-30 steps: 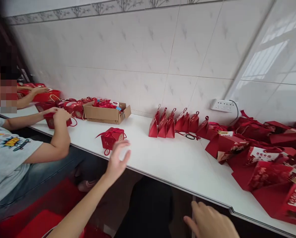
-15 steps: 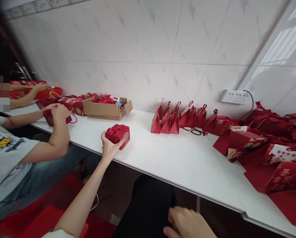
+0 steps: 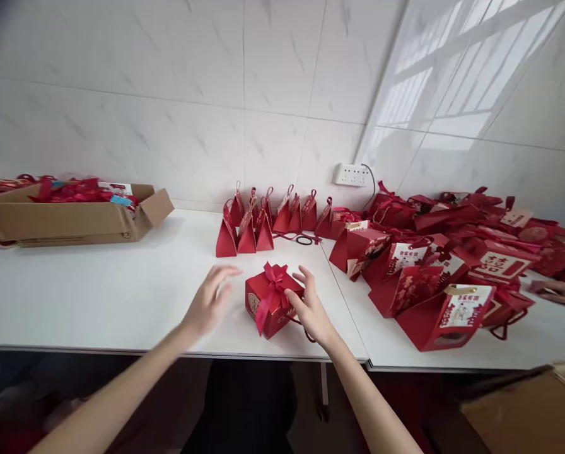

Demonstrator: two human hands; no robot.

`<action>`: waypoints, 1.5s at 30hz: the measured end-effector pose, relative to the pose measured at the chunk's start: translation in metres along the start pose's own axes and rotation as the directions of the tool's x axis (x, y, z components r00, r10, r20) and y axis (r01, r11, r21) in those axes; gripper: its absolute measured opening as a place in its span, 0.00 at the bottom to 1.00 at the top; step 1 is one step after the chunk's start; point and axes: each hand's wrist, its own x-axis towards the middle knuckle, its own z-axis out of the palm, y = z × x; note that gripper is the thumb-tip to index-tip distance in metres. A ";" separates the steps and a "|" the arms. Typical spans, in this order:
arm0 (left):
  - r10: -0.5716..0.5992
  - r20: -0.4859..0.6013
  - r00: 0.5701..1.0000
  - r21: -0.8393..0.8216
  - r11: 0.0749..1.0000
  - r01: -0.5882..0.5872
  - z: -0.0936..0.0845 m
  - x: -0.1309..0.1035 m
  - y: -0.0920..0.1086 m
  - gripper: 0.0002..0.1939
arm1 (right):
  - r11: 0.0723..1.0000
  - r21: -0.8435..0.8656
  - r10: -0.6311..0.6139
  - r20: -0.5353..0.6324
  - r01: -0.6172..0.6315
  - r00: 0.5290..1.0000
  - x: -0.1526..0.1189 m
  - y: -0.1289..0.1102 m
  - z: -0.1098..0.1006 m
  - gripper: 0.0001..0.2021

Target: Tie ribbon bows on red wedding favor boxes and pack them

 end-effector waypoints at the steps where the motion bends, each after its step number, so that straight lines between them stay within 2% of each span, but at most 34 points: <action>1: -0.060 0.028 0.998 -0.106 0.992 0.062 0.000 0.024 -0.006 0.17 | 0.999 0.037 -0.001 0.015 0.000 1.000 0.007 0.003 0.002 0.29; 2: -0.167 0.101 0.981 -0.228 0.956 0.186 0.003 0.047 -0.012 0.18 | 0.998 0.067 -0.013 0.030 0.011 0.999 0.015 0.005 0.004 0.27; 3: -0.262 0.207 0.943 -0.312 0.895 0.317 0.008 0.067 -0.018 0.18 | 0.995 0.093 -0.033 0.040 0.029 0.999 0.023 0.006 0.007 0.26; 4: -0.304 0.280 0.911 -0.331 0.860 0.389 0.014 0.082 -0.024 0.19 | 0.992 0.116 -0.050 0.047 0.044 0.998 0.032 0.007 0.009 0.26; 6: -0.327 0.366 0.871 -0.345 0.822 0.454 0.025 0.099 -0.034 0.21 | 0.987 0.156 -0.061 0.101 0.045 0.993 0.053 0.008 0.010 0.26; 10: -0.242 0.376 0.895 -0.457 0.792 0.406 0.036 0.096 -0.048 0.22 | 0.987 0.163 -0.044 0.275 -0.001 0.960 0.096 0.002 0.006 0.25; 13: -0.231 0.318 0.919 -0.480 0.797 0.367 0.029 0.090 -0.053 0.18 | 0.986 0.164 -0.090 0.288 0.043 0.953 0.117 0.003 0.012 0.18; 16: -0.265 0.204 0.942 -0.391 0.861 0.327 0.017 0.089 -0.051 0.17 | 0.965 0.261 -0.107 0.259 0.037 0.960 0.122 0.014 0.023 0.14; 18: -0.278 0.145 0.950 -0.297 0.903 0.310 0.011 0.089 -0.048 0.17 | 0.949 0.316 -0.082 0.248 -0.001 0.965 0.118 0.023 0.025 0.16; 20: -0.281 0.103 0.954 -0.200 0.934 0.296 0.006 0.088 -0.045 0.16 | 0.948 0.319 -0.093 0.223 0.017 0.970 0.112 0.028 0.021 0.20; 22: -0.292 0.092 0.952 -0.109 0.947 0.301 0.002 0.088 -0.043 0.16 | 0.964 0.251 -0.141 0.214 0.085 0.967 0.106 0.025 0.012 0.22; 25: -0.364 0.160 0.918 -0.017 0.929 0.371 -0.003 0.090 -0.043 0.16 | 0.989 0.094 -0.142 0.316 0.118 0.938 0.102 0.013 0.000 0.22; 28: -0.396 0.227 0.890 -0.017 0.912 0.410 -0.011 0.092 -0.041 0.17 | 0.995 0.041 -0.099 0.369 0.090 0.924 0.101 0.006 -0.001 0.23; 32: -0.338 0.346 0.875 -0.043 0.926 0.375 -0.021 0.092 -0.035 0.17 | 0.994 -0.009 -0.100 0.311 0.108 0.945 0.101 0.006 0.003 0.22; 37: -0.351 0.433 0.830 0.023 0.925 0.379 -0.023 0.092 -0.029 0.16 | 0.981 -0.123 -0.127 0.167 0.149 0.978 0.104 0.009 -0.006 0.31; 39: -0.331 0.343 0.879 0.047 0.941 0.336 -0.021 0.091 -0.028 0.16 | 0.970 -0.158 -0.163 0.152 0.187 0.975 0.105 0.008 -0.013 0.30; 41: -0.255 0.244 0.936 0.048 0.967 0.251 -0.017 0.089 -0.028 0.17 | 0.961 -0.217 -0.119 0.227 0.169 0.967 0.105 0.006 -0.017 0.25; 42: -0.223 0.246 0.943 0.032 0.974 0.222 -0.016 0.089 -0.029 0.17 | 0.958 -0.248 -0.069 0.288 0.143 0.955 0.104 0.004 -0.018 0.24; 43: -0.209 0.286 0.935 0.016 0.977 0.214 -0.014 0.088 -0.030 0.18 | 0.958 -0.265 -0.013 0.349 0.112 0.937 0.104 0.002 -0.019 0.23; 45: -0.239 0.393 0.888 0.016 0.967 0.253 -0.013 0.087 -0.033 0.20 | 0.974 -0.222 0.058 0.440 0.045 0.896 0.102 -0.002 -0.018 0.22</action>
